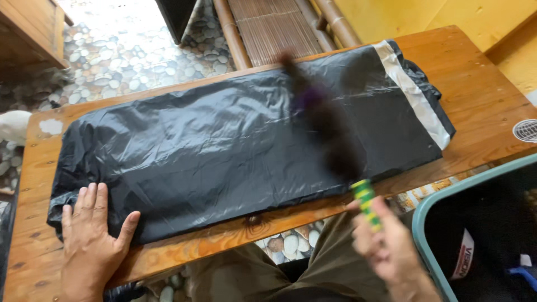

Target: The person wraps a rectangular object in black plastic on a wooden table. They fold the plastic over the object, smooth it with their hands, and use a brush to press the plastic along the edges. The person repeatedly folds and smooths the plastic to fully enclose the object.

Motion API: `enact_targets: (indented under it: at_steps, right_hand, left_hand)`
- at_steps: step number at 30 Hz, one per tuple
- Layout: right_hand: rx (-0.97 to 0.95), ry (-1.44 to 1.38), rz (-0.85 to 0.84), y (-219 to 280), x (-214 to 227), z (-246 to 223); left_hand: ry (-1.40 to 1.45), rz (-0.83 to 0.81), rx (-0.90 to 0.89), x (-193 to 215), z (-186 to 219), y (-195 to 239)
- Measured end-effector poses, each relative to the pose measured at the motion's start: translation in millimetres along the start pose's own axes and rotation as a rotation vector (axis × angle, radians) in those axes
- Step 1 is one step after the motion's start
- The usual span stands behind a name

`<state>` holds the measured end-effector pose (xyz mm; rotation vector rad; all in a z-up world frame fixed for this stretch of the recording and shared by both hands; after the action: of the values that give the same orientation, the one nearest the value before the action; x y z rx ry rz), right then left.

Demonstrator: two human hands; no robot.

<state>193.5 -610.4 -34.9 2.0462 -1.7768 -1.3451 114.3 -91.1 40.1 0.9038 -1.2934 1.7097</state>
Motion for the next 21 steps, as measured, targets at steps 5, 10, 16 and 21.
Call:
enact_targets:
  at_steps: [5, 10, 16, 21]
  right_hand:
    - [0.503, -0.088, 0.198, 11.6, 33.7, -100.6]
    - [0.699, 0.146, 0.363, 38.3, 3.0, -102.9]
    - [0.841, 0.200, 0.306, 65.3, 4.7, -84.1]
    - [0.637, 0.290, 0.273, 72.6, 15.8, -67.3]
  left_hand:
    - [-0.011, -0.028, 0.040, -7.4, -9.4, 0.8]
    - [-0.023, 0.091, -0.017, 6.6, 2.8, 3.2]
    - [-0.321, 0.230, -0.123, 21.4, 38.8, 3.8]
    - [0.114, 0.003, -0.319, 21.1, 172.7, -58.3]
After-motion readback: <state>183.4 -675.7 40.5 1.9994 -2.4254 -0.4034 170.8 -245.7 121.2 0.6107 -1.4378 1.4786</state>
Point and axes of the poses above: each hand's wrist, its own y-axis away from the middle knuckle, its own x-axis out of the back of the hand, z = x × y, the point moved 10 cm from there along -y, towards the middle knuckle, and after that the axes turned 8 degrees about y, right-handed, at the moved point
